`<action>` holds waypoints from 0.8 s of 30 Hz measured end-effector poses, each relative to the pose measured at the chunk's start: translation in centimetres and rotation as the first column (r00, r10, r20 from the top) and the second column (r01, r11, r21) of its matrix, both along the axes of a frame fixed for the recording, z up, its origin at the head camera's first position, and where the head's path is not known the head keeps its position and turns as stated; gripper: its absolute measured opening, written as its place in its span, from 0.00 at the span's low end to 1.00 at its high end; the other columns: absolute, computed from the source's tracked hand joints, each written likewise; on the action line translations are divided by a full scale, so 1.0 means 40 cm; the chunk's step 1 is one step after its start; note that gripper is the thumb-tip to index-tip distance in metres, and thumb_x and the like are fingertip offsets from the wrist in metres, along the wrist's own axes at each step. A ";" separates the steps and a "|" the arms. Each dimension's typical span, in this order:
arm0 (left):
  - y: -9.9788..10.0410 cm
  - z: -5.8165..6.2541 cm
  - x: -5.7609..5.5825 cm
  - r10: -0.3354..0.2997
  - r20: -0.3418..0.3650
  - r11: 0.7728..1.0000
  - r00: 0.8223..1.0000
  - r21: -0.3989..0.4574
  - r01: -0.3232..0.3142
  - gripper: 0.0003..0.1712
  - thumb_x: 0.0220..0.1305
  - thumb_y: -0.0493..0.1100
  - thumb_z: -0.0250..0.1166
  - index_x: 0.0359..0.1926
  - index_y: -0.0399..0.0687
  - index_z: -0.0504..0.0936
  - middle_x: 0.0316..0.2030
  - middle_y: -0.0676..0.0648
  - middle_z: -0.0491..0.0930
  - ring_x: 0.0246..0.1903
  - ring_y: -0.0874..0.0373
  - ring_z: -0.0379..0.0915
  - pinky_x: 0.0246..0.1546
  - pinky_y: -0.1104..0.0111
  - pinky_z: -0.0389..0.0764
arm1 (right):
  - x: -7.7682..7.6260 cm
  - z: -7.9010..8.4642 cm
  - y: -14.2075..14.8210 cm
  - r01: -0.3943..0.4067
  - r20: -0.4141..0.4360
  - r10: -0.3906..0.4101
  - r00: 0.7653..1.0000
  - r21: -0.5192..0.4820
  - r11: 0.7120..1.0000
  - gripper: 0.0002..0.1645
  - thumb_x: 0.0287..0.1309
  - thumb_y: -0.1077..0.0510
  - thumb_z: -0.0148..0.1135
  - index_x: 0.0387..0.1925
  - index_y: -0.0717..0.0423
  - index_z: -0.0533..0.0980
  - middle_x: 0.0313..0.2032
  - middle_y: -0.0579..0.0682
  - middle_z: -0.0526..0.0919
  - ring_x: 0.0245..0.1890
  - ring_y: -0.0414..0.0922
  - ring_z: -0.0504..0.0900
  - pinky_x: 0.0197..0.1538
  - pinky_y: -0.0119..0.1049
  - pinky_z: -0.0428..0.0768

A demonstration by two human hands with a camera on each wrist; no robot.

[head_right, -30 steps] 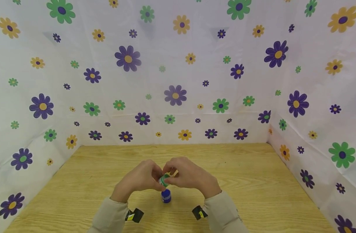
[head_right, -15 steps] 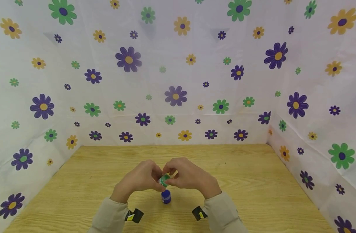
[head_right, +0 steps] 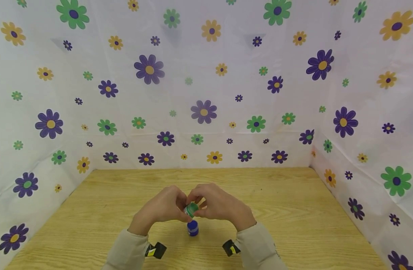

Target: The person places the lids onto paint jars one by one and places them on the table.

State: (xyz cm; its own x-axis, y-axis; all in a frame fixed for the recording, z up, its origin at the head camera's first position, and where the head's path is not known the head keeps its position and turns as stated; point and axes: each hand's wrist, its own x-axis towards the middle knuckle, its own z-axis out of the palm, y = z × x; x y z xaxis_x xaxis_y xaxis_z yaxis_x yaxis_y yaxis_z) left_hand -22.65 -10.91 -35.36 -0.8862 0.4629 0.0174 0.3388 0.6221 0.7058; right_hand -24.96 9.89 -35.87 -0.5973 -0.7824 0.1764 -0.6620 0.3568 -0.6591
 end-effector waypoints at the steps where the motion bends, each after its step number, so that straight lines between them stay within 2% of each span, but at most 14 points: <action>1: 0.000 0.000 0.000 -0.001 0.000 1.000 1.000 0.000 0.001 0.11 0.46 0.34 0.83 0.33 0.39 0.90 0.27 0.48 0.89 0.26 0.62 0.82 0.30 0.70 0.82 | 0.000 0.000 0.000 -0.004 0.001 0.004 1.000 -0.003 1.000 0.16 0.59 0.67 0.73 0.48 0.54 0.83 0.48 0.51 0.85 0.51 0.49 0.86 0.52 0.40 0.87; 8: -0.002 -0.003 0.001 -0.013 -0.005 1.000 1.000 0.003 0.013 0.11 0.46 0.34 0.82 0.32 0.40 0.90 0.26 0.48 0.89 0.25 0.62 0.82 0.28 0.70 0.81 | -0.001 -0.002 0.000 -0.021 0.007 0.021 1.000 -0.010 1.000 0.14 0.60 0.67 0.71 0.47 0.56 0.84 0.46 0.51 0.86 0.49 0.47 0.88 0.49 0.32 0.86; 19: -0.002 -0.007 -0.004 -0.015 -0.006 1.000 1.000 -0.009 0.015 0.09 0.47 0.34 0.82 0.31 0.42 0.90 0.25 0.51 0.88 0.25 0.62 0.81 0.29 0.70 0.81 | -0.001 0.000 -0.003 0.011 -0.002 -0.010 1.000 0.023 1.000 0.10 0.64 0.63 0.69 0.47 0.57 0.85 0.43 0.50 0.88 0.40 0.37 0.86 0.44 0.26 0.84; 24: -0.001 -0.006 -0.003 -0.016 -0.008 1.000 1.000 -0.013 0.016 0.09 0.47 0.34 0.82 0.31 0.42 0.91 0.25 0.51 0.88 0.25 0.62 0.81 0.29 0.70 0.81 | -0.003 -0.002 -0.002 0.016 -0.004 -0.015 1.000 0.036 0.999 0.10 0.65 0.61 0.69 0.48 0.57 0.85 0.44 0.50 0.89 0.39 0.35 0.86 0.43 0.25 0.84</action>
